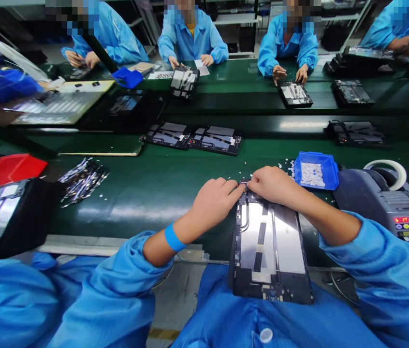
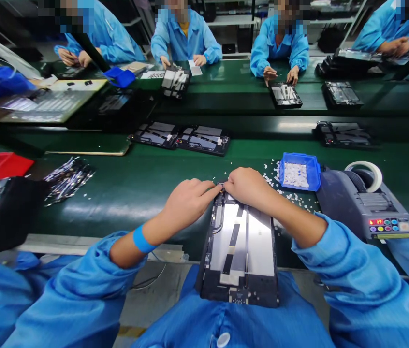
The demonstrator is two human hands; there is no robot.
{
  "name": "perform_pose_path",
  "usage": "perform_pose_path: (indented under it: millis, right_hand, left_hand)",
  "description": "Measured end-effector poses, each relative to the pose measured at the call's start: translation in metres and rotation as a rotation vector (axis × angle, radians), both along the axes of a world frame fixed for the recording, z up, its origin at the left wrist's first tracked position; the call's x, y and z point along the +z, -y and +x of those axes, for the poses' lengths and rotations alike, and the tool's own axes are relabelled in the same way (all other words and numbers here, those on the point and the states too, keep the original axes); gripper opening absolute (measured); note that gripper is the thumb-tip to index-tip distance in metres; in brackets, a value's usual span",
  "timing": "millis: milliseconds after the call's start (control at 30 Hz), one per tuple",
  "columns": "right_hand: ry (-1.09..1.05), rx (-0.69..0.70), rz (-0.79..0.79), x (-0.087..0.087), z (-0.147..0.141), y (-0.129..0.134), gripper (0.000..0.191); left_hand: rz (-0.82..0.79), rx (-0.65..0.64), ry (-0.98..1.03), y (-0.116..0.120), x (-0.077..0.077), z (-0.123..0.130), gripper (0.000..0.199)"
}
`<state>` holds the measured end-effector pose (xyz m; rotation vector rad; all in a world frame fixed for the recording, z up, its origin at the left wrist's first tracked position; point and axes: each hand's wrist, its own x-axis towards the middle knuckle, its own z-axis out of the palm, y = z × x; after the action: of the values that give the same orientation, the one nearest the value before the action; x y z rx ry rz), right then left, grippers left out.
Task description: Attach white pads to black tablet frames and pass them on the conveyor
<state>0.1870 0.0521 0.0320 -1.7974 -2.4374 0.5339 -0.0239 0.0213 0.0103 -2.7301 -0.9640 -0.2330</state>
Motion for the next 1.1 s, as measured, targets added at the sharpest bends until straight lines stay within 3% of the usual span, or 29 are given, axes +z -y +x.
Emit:
perform_pose_path:
  millis: [167,367,500,633,767,867,967,1033,1100]
  right_hand:
    - [-0.077,0.025,0.149,-0.015,0.008,0.022,0.027]
    - [-0.055,0.324,0.396,-0.038,0.018,0.042,0.034]
    - [-0.078,0.385,0.325,-0.038,0.018,0.031,0.035]
    - [-0.289,0.363,0.213,-0.027,0.029,0.029,0.037]
    - [-0.516,0.093,0.384,-0.010,0.060,0.065,0.034]
    - [-0.534,-0.041,0.422,-0.002,0.094,0.113,0.028]
    - [-0.499,-0.186,0.428,-0.007,0.135,0.163,0.023]
    - [-0.494,-0.420,0.475,-0.015,0.166,0.191,0.019]
    - [-0.545,-0.763,0.541,-0.026,0.199,0.211,0.019]
  left_hand:
    - [-0.088,-0.041,-0.048,-0.006,0.008,0.002,0.031]
    - [-0.432,-0.087,0.354,-0.029,-0.005,-0.015,0.048]
    - [-0.433,-0.024,0.458,-0.030,-0.010,-0.020,0.044]
    - [-0.306,-0.004,0.391,-0.020,-0.006,-0.022,0.036]
    - [-0.189,-0.039,0.201,-0.006,-0.001,-0.017,0.038]
    - [-0.149,-0.051,0.092,-0.002,-0.001,-0.011,0.041]
    - [-0.221,-0.068,0.116,-0.006,-0.003,-0.008,0.041]
    - [-0.266,-0.100,0.192,-0.011,-0.004,-0.011,0.040]
    - [-0.249,-0.107,0.233,-0.018,-0.007,-0.015,0.039]
